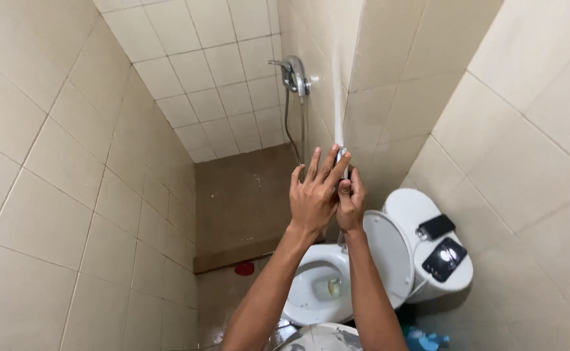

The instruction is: The person is adjusting and repairing a handheld bidet sprayer head while the water is running.

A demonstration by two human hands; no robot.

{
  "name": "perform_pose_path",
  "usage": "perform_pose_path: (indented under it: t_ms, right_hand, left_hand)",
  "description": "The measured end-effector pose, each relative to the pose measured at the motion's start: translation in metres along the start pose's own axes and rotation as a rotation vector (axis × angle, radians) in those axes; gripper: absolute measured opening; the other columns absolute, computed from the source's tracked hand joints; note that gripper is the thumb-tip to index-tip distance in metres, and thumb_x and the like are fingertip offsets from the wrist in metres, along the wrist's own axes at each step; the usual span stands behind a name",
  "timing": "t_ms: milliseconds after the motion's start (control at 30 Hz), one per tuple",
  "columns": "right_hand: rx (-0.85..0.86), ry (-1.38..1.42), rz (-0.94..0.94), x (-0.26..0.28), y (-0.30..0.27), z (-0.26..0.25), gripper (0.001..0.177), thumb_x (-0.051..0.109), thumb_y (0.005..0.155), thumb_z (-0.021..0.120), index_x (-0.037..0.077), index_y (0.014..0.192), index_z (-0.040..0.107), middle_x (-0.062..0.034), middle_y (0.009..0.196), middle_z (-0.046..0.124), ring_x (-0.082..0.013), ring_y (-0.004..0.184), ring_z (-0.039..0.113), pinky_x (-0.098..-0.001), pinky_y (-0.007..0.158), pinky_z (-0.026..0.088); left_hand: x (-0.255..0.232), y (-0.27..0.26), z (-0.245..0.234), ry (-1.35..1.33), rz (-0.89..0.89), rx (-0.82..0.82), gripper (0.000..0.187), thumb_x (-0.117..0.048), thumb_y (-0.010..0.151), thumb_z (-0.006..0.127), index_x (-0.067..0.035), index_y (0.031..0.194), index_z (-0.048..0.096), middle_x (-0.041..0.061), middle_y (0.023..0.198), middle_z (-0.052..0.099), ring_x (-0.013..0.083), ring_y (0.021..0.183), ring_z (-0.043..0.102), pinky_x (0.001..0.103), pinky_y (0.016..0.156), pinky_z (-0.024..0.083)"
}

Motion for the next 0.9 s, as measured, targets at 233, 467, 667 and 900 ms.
perform_pose_path:
  t_ms: [233,467,667,900]
  right_hand:
    - [0.086,0.116,-0.031,-0.018,0.038,-0.002,0.071,0.06,0.106,0.049,-0.002,0.14,0.05,-0.0013,0.113,0.06,-0.0061,0.094,0.054,-0.0224,0.08,0.046]
    - [0.149,0.12,0.039,-0.026,0.07,0.014,0.058,0.047,0.106,0.052,-0.002,0.139,0.054,0.0029,0.083,0.055,-0.0043,0.067,0.044,-0.0213,0.058,0.037]
    - [0.253,0.223,0.034,-0.029,0.081,0.04,0.053,0.04,0.108,0.054,-0.002,0.139,0.052,0.0023,0.089,0.058,-0.005,0.075,0.05,-0.0217,0.065,0.043]
    - [0.374,0.203,0.035,-0.045,0.078,0.075,0.065,0.058,0.103,0.052,-0.001,0.131,0.058,-0.0005,0.09,0.063,-0.007,0.079,0.058,-0.0243,0.068,0.049]
  left_hand:
    - [0.002,0.027,0.015,0.034,-0.021,-0.032,0.046,-0.039,0.105,0.058,-0.031,0.15,0.055,-0.001,0.157,0.054,0.0271,0.144,0.054,0.052,0.108,0.044]
    - [0.017,0.043,0.024,0.129,-0.046,-0.103,0.048,-0.037,0.104,0.058,-0.031,0.151,0.052,-0.001,0.158,0.051,0.0265,0.144,0.053,0.053,0.111,0.042]
    - [0.036,0.045,0.022,0.216,-0.132,-0.095,0.048,-0.033,0.104,0.059,-0.03,0.152,0.053,-0.001,0.158,0.052,0.0255,0.143,0.054,0.052,0.109,0.043]
    - [0.057,0.034,0.005,0.332,-0.213,-0.155,0.047,-0.035,0.105,0.059,-0.029,0.151,0.054,-0.002,0.156,0.053,0.0243,0.141,0.056,0.05,0.107,0.043]
Point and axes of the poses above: each hand's wrist, its own y-axis towards the middle knuckle, its own z-axis out of the palm, x = y × z, the point moved 8 cm from there along y, towards the middle knuckle
